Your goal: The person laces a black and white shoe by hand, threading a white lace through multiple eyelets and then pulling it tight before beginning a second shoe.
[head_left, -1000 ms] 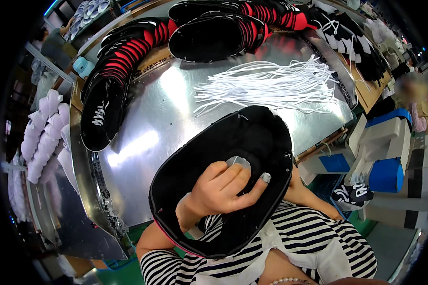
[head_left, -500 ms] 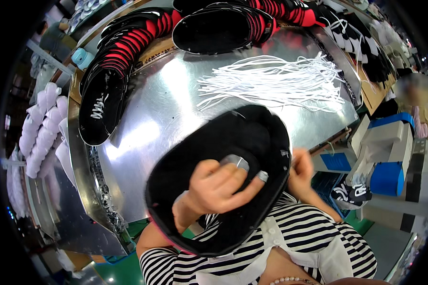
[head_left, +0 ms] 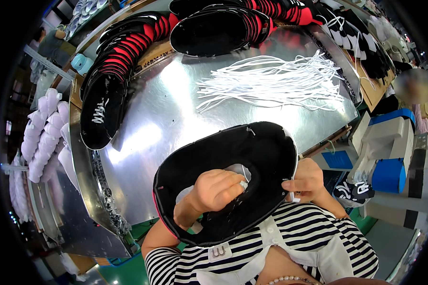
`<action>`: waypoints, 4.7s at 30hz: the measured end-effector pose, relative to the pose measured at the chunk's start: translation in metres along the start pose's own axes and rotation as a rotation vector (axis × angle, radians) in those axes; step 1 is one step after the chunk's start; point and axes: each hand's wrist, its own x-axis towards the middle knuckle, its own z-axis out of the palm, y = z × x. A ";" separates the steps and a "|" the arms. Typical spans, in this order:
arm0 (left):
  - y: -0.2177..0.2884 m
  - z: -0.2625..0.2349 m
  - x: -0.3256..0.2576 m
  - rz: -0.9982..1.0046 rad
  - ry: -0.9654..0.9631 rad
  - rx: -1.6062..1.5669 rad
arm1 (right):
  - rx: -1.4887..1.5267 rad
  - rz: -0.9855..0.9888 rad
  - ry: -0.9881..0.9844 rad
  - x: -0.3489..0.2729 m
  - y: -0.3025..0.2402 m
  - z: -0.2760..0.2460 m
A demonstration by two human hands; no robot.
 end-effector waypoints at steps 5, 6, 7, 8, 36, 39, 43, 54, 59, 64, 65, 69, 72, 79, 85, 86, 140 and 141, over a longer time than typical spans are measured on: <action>0.002 0.004 0.017 -0.070 -0.018 -0.006 | -0.107 0.053 0.007 -0.013 -0.004 -0.010; 0.003 0.003 0.022 -0.054 -0.020 0.017 | -0.120 0.059 -0.012 -0.014 -0.006 -0.012; 0.001 0.002 0.024 0.016 -0.019 0.063 | -0.097 0.037 -0.045 -0.008 -0.006 -0.014; -0.001 -0.002 0.025 0.082 -0.025 0.114 | -0.114 0.005 -0.060 -0.007 -0.007 -0.014; 0.022 0.006 0.032 -0.817 -0.213 -1.716 | 0.317 0.880 0.401 0.012 0.021 -0.031; 0.019 0.006 0.026 -1.010 -0.453 -1.559 | 0.130 0.674 0.727 0.012 0.043 -0.072; 0.012 0.014 0.034 -1.075 -0.568 -0.903 | -0.349 0.604 0.886 0.022 0.087 -0.188; -0.041 0.019 0.007 -1.424 0.023 -0.857 | -1.268 0.484 1.362 0.152 0.213 -0.455; -0.067 0.026 0.004 -1.400 -0.028 -0.824 | -1.287 0.810 1.074 0.114 0.272 -0.494; -0.052 0.028 0.024 -1.447 0.046 -0.779 | -1.280 0.862 0.910 0.069 0.301 -0.473; -0.055 0.032 0.022 -1.476 0.086 -0.854 | -1.268 0.837 0.880 0.061 0.298 -0.475; -0.060 0.034 0.008 -1.437 0.163 -0.939 | -1.013 0.774 0.692 0.069 0.282 -0.424; -0.059 0.028 0.042 -1.426 0.113 -0.778 | -0.597 0.568 0.666 0.064 0.252 -0.366; -0.201 -0.030 0.026 -0.854 0.308 0.230 | 0.274 0.945 0.108 0.087 0.070 -0.138; -0.362 -0.050 0.049 -0.652 0.395 0.297 | 0.875 1.229 -0.078 0.022 0.023 -0.024; -0.370 -0.058 0.041 -0.769 0.378 0.354 | 0.992 1.209 -0.097 0.011 0.035 0.000; -0.010 -0.083 0.019 -0.961 -0.456 0.559 | 0.793 1.280 -0.018 0.029 0.068 0.076; -0.015 -0.087 0.003 -0.985 -0.494 0.580 | 0.796 1.280 -0.012 0.028 0.068 0.077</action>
